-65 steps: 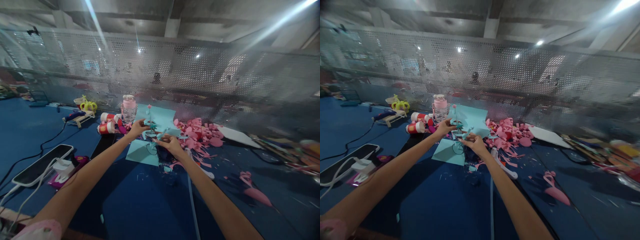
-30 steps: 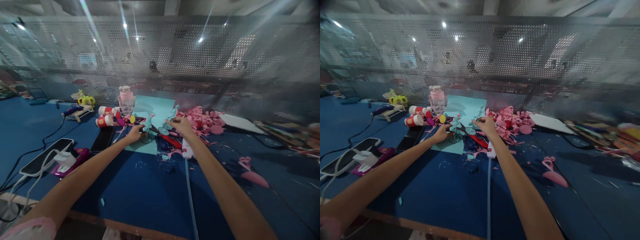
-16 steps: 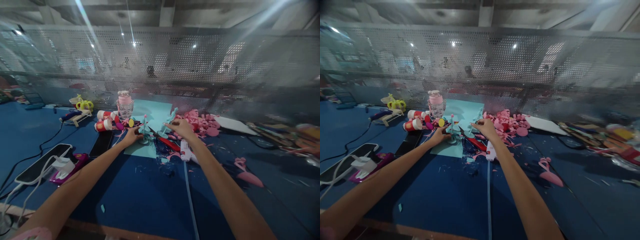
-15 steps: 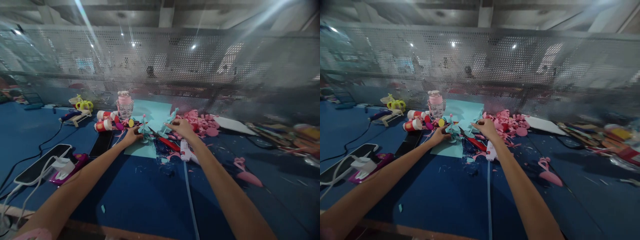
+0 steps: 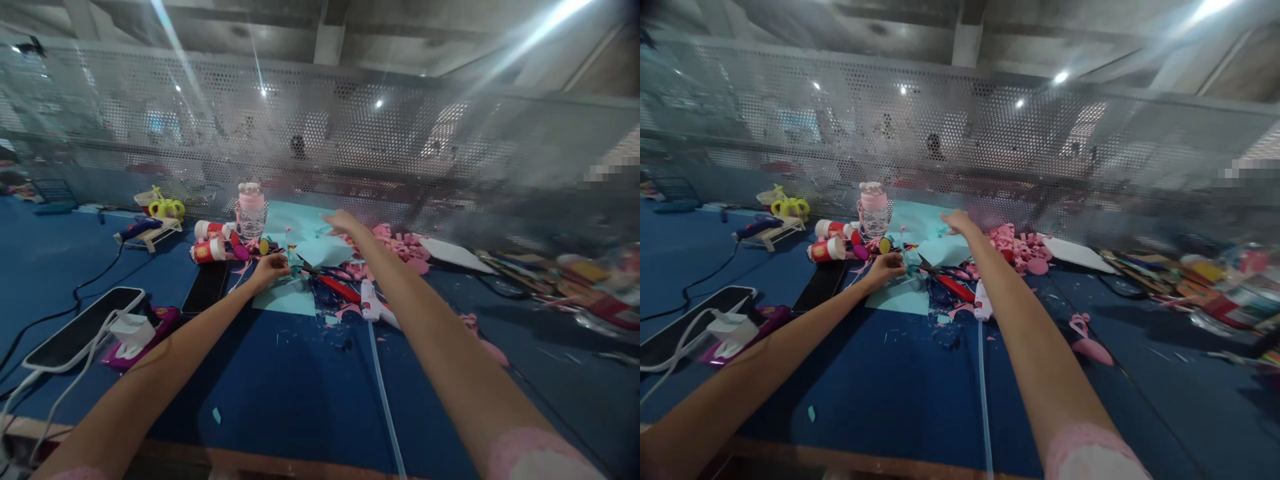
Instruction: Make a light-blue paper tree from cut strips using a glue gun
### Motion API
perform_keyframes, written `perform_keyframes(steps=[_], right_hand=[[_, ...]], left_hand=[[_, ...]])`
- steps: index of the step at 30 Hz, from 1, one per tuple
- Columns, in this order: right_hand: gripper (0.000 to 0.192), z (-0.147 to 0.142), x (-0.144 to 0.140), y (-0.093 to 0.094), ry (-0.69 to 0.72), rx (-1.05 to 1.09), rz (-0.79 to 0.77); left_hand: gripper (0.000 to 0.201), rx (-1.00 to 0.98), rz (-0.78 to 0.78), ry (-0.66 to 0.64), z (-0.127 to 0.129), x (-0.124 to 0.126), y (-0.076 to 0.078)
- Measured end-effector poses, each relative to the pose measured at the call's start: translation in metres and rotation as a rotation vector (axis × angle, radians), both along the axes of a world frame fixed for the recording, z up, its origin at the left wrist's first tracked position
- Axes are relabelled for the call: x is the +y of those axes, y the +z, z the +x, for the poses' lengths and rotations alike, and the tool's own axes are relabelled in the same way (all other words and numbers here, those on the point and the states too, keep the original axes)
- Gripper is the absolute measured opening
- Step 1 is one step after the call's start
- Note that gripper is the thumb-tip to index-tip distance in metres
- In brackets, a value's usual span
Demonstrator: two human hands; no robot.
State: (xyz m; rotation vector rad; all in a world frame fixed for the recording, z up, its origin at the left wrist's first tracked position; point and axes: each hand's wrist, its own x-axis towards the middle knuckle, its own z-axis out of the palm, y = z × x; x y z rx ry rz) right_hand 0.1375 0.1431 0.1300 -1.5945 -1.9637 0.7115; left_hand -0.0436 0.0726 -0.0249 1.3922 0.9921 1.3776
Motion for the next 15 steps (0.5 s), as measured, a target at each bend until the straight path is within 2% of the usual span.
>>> perform_keyframes(steps=[4, 10, 15], right_hand=[[0.015, 0.035, -0.037, -0.016, 0.032, -0.335, 0.025], [0.026, 0.113, -0.109, -0.045, 0.078, -0.685, -0.072], [0.035, 0.131, -0.122, -0.075, 0.25, -0.846, -0.058]], left_hand=[[0.037, 0.059, 0.039, -0.003, 0.004, -0.003, 0.002], [0.029, 0.149, 0.077, -0.005, 0.008, -0.017, 0.004], [0.026, 0.277, 0.063, 0.008, 0.001, -0.045, 0.004]])
